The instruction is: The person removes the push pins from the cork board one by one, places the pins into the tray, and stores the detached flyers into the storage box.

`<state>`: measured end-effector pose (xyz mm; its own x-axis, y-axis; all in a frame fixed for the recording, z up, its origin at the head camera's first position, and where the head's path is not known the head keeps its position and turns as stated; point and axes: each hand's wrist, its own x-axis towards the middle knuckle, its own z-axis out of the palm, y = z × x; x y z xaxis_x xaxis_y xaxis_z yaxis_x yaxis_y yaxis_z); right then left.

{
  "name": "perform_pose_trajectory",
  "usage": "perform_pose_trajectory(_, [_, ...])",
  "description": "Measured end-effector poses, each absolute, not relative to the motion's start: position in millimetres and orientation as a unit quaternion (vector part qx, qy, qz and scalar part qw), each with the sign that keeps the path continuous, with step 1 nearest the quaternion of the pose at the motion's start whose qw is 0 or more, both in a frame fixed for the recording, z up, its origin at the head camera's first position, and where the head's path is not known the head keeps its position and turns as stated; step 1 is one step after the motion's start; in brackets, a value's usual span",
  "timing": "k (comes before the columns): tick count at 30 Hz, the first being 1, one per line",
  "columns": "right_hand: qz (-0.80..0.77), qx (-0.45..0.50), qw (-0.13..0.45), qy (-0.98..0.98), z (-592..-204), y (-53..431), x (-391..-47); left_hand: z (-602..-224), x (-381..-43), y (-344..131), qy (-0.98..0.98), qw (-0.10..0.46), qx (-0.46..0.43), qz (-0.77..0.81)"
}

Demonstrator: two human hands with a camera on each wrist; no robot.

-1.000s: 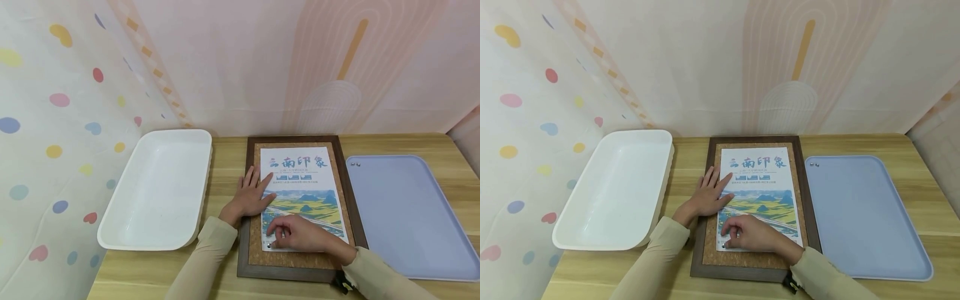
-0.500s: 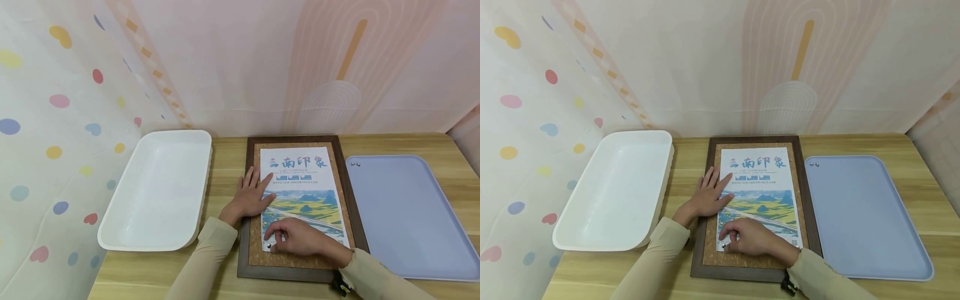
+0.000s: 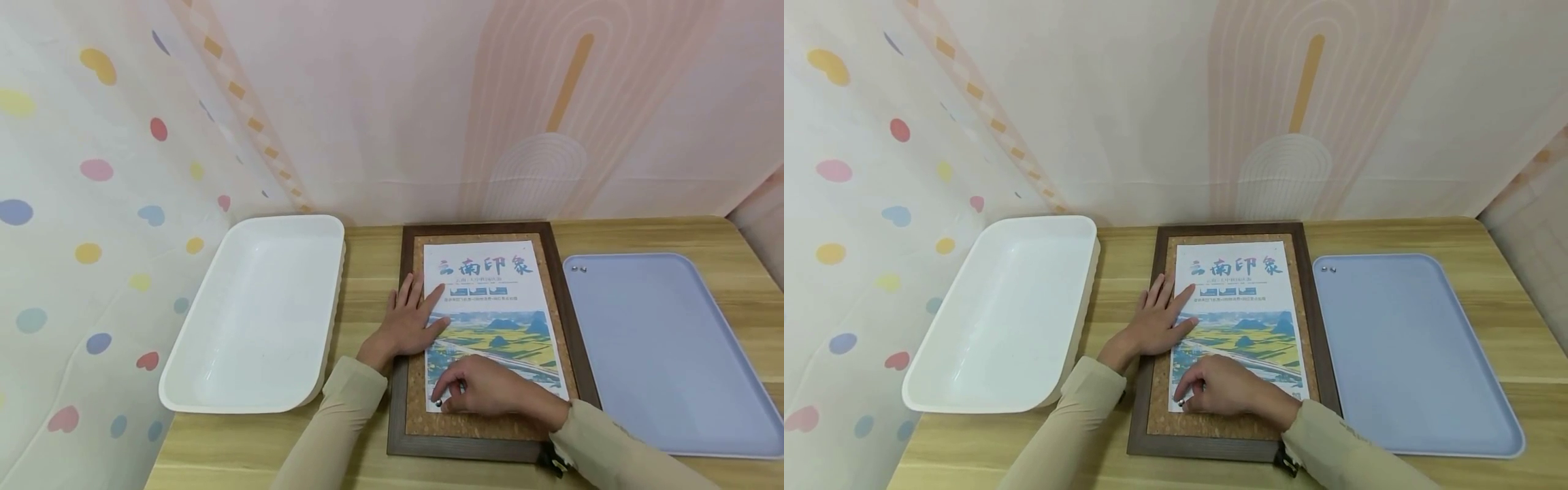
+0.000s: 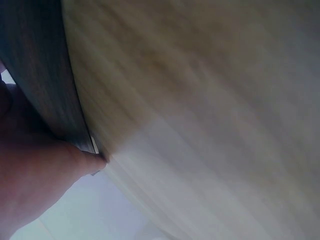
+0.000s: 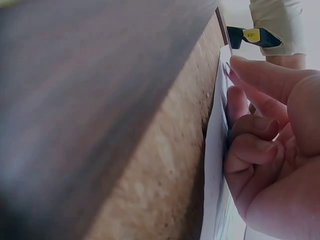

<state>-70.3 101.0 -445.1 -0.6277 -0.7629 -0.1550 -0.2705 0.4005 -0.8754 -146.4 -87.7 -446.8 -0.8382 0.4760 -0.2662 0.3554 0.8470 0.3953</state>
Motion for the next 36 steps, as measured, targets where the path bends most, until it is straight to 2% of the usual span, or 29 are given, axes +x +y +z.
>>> perform_pose_trajectory(10, [-0.448, -0.300, 0.313, 0.782, -442.1, 98.6, -75.9, -444.7, -145.7, -87.2, 0.943, 0.181, 0.221, 0.170])
perform_pose_trajectory(36, [-0.446, -0.282, 0.314, 0.789, -445.7, 95.1, -78.0, -448.4, -147.1, -88.7, 0.945, 0.176, 0.225, 0.160])
